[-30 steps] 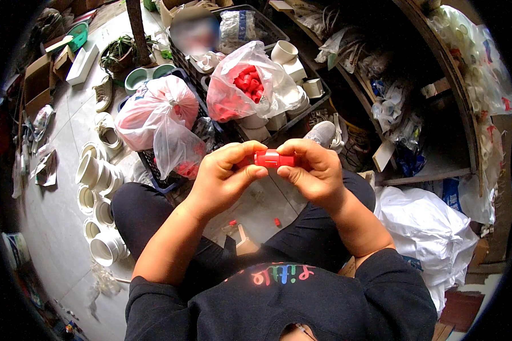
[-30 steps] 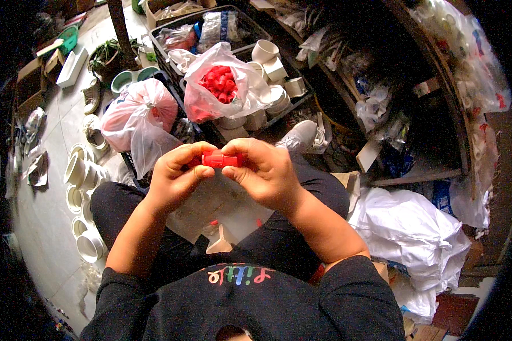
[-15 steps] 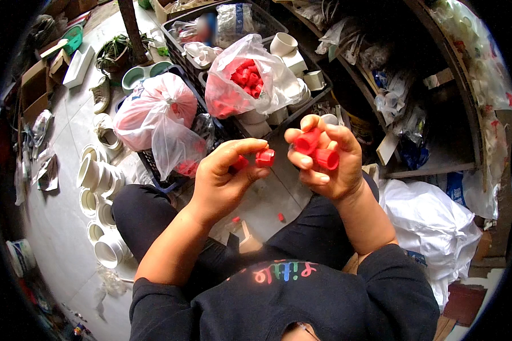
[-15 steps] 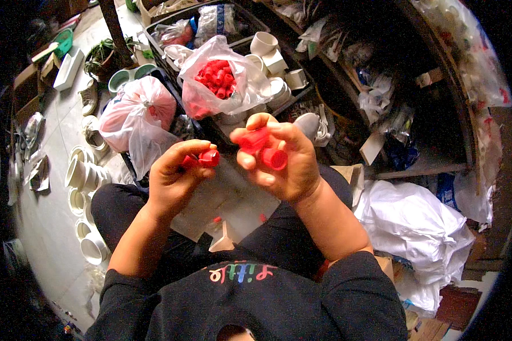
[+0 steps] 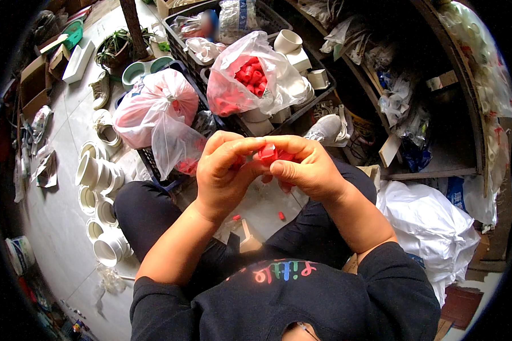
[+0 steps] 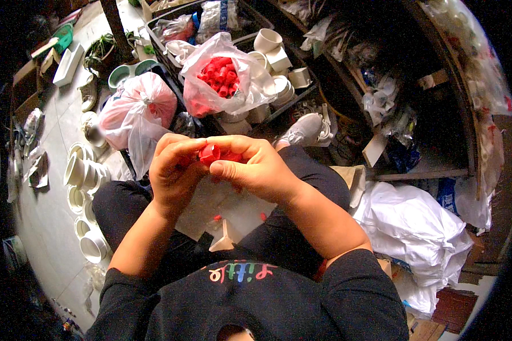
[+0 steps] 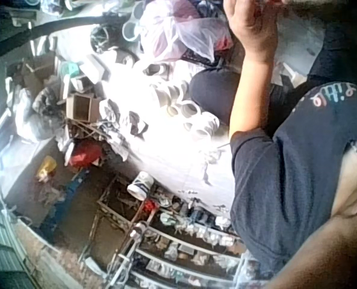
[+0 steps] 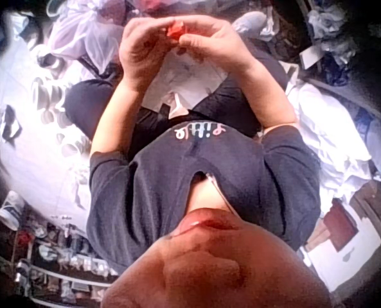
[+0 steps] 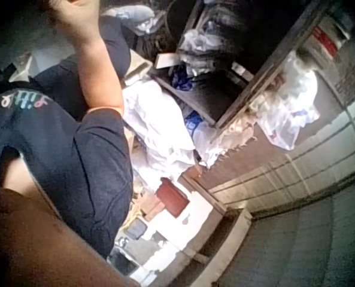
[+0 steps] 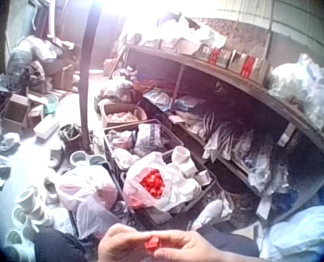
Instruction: The person sits on the floor and repeatedly picks up small red plastic pieces from a clear bag. They connect two pieces together by hand and place the assembled unit back into the bag. This process is repeated multiple times.
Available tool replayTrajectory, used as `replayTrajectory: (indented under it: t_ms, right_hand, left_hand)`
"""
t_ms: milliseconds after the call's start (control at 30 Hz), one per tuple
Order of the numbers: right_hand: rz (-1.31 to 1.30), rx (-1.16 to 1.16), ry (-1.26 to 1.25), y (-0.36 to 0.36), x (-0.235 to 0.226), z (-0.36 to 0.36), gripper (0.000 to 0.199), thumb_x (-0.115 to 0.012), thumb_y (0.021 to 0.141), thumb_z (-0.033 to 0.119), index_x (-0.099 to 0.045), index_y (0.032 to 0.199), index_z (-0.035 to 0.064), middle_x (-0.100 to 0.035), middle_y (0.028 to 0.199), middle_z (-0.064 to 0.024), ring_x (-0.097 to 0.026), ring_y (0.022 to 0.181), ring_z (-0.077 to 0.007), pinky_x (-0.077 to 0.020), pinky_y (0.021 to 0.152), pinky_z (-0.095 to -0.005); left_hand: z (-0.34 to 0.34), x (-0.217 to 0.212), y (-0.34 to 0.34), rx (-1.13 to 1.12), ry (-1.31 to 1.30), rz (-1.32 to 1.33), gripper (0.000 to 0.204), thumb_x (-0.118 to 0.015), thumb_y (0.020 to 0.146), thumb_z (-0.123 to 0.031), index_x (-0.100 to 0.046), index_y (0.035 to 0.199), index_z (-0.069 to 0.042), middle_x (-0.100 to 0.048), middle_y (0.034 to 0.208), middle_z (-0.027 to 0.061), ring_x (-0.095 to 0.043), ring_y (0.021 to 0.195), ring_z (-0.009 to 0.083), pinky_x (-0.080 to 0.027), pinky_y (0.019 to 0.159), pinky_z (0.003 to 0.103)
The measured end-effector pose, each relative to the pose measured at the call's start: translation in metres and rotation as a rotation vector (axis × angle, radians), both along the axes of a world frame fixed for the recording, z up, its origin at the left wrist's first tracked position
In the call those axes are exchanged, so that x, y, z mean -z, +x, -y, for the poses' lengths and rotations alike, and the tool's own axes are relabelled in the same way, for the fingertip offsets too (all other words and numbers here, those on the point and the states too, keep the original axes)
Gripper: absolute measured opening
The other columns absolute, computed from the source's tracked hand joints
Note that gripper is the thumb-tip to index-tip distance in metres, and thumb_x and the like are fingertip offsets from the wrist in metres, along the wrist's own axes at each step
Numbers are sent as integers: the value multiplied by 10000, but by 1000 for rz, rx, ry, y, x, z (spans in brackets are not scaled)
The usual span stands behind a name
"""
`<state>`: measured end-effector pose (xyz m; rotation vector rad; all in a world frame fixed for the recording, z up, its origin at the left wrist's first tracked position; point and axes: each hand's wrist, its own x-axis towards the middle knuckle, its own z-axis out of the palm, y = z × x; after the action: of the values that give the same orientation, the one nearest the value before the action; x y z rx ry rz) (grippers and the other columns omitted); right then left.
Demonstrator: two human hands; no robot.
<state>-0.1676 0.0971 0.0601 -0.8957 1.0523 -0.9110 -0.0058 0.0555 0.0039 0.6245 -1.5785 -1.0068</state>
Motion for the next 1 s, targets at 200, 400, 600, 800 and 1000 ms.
replayTrajectory:
  t_ms: [200,400,600,800,1000]
  right_hand:
    - [-156,126,-191,0,-2,2,357,-677,770,85,-571,1104,16,-625,931,-33,-570,807,-72,-484,680,-211]
    - [-652,149,-521,-2,5,5,322,-683,734,85,-603,1033,-6,-635,899,-87,-597,804,-121,-480,721,-242]
    - [-828,167,-672,1,4,6,336,-686,699,88,-614,1018,14,-627,851,-127,-607,724,-184,-482,663,-267]
    - [-825,104,-752,-2,3,8,312,-680,708,66,-613,1007,10,-626,833,-127,-606,722,-204,-480,655,-273]
    - [-769,110,-784,-2,8,10,294,-683,713,52,-612,994,4,-631,824,-117,-604,726,-210,-478,666,-280]
  left_hand:
    - [5,-3,-2,27,13,-9,343,-700,687,-5,-620,1017,-54,-531,765,31,-498,654,118,-399,564,218]
    - [6,-9,1,-15,-37,78,206,-675,712,-1,-635,914,-22,-565,718,68,-542,634,150,-430,560,235]
    - [3,-9,0,-122,-148,185,131,-679,697,-15,-629,817,-32,-584,705,88,-570,562,193,-454,495,269]
    - [3,-10,0,-131,-180,227,116,-669,693,-14,-606,790,-32,-570,688,84,-558,533,195,-449,481,272]
    - [4,-12,3,-14,-71,170,89,-642,712,-4,-592,785,-18,-542,666,84,-520,554,191,-419,503,276]
